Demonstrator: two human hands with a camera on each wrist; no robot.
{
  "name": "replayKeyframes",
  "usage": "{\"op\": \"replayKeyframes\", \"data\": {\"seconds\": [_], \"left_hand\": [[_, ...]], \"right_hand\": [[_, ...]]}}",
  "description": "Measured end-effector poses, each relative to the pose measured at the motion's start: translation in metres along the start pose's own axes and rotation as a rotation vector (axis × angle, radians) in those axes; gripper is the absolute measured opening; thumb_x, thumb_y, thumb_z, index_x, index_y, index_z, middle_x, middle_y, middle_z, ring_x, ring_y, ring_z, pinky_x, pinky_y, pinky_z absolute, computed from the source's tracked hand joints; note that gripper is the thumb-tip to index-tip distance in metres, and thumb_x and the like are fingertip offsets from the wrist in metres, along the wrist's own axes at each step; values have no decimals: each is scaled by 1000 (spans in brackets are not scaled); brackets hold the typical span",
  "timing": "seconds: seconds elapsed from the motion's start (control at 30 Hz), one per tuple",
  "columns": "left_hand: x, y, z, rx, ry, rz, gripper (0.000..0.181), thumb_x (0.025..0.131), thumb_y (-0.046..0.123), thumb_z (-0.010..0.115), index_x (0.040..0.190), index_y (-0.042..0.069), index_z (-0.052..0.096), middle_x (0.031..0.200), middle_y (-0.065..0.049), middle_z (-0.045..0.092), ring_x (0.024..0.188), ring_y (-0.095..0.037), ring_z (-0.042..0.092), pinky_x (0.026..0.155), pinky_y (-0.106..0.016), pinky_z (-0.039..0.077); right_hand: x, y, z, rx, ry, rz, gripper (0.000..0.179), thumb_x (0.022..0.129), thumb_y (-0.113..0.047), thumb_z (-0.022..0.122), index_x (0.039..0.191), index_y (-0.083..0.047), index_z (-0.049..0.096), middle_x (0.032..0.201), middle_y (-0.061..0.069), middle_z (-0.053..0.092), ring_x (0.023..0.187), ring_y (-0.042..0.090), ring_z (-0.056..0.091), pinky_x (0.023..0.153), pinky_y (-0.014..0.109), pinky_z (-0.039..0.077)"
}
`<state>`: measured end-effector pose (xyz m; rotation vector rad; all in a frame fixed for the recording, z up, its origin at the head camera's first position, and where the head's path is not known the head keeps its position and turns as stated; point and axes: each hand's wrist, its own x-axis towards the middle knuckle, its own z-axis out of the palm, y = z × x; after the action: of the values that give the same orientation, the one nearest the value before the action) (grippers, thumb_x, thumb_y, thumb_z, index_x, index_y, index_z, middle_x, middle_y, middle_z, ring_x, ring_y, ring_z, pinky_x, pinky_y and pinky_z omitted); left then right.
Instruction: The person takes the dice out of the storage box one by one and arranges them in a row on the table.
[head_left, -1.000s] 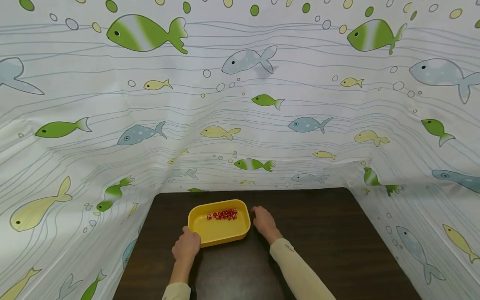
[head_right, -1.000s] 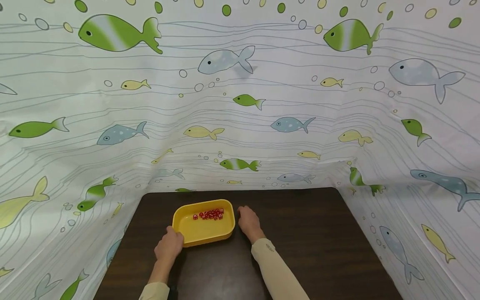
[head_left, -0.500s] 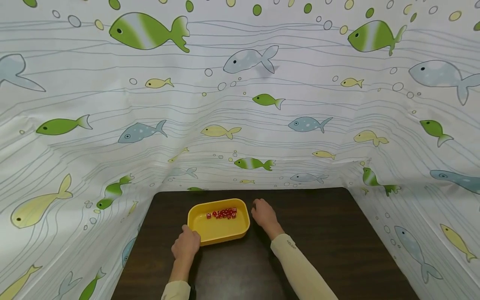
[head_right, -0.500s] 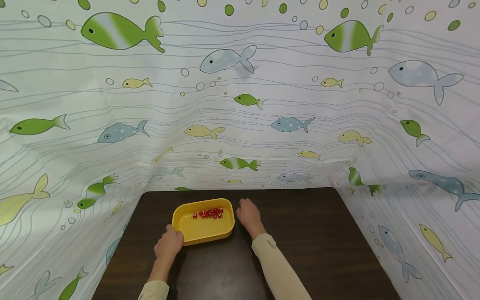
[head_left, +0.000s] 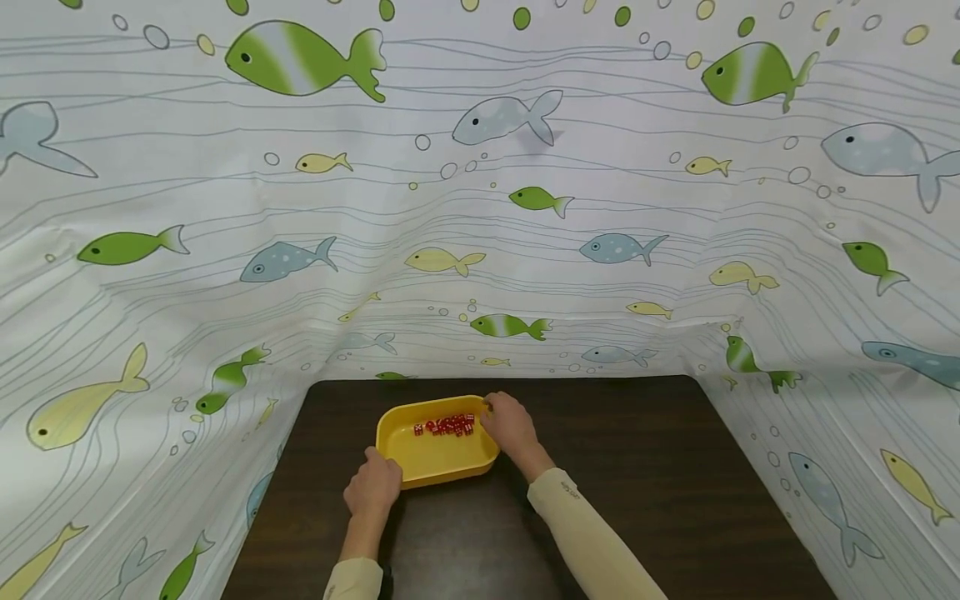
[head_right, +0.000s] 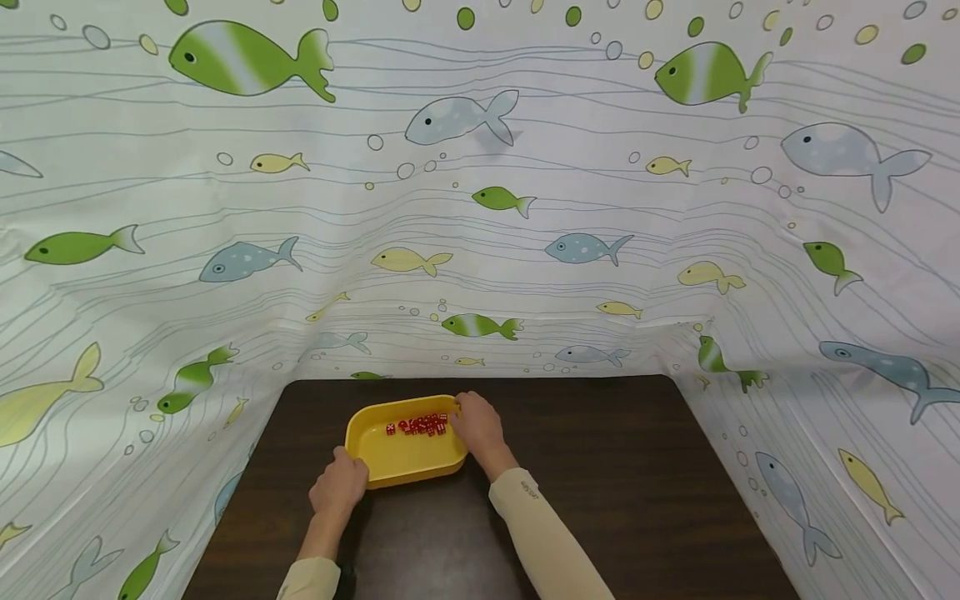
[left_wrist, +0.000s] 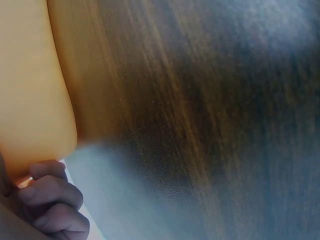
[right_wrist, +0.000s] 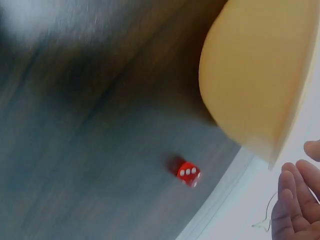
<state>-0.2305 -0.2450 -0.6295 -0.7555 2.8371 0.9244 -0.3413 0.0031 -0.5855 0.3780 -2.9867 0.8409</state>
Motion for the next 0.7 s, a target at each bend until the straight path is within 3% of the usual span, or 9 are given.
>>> {"op": "replayKeyframes", "data": {"seconds": [0.27,0.47,0.6,0.7], "left_hand": [[-1,1,-1,-9,6,-2,38,105,22,43,128,-7,44,77,-14,52,64,-31,53,62,-43,41],[0,1,-4,-6,14,6,38,105,23,43,128,-7,44,76,-14,52,62,-31,53,61,-43,41],[-1,1,-3,-11,5,5,39,104,23,43,129,-7,44,76,-14,52,63,-31,53,62,-43,41],[-2,2,-1,-9,0,-3,40,104,23,43,130,-7,44,77,-14,53,64,-32,54,62,-44,42]], "right_hand": [[-3,-12,19,-71,-73,-21,31,102,-28,75,126,-9,76,121,8,75,99,20,70,93,44,61],[-4,-23,29,-93,-90,-56,13,103,-24,72,107,-12,75,98,2,74,77,16,61,78,38,59],[-4,-27,35,-203,-68,-71,11,103,-21,70,96,-13,71,81,0,66,65,16,55,69,38,56],[-5,-29,40,-276,-79,-43,13,105,-21,68,97,-12,72,78,1,65,64,17,54,67,39,56]]}}
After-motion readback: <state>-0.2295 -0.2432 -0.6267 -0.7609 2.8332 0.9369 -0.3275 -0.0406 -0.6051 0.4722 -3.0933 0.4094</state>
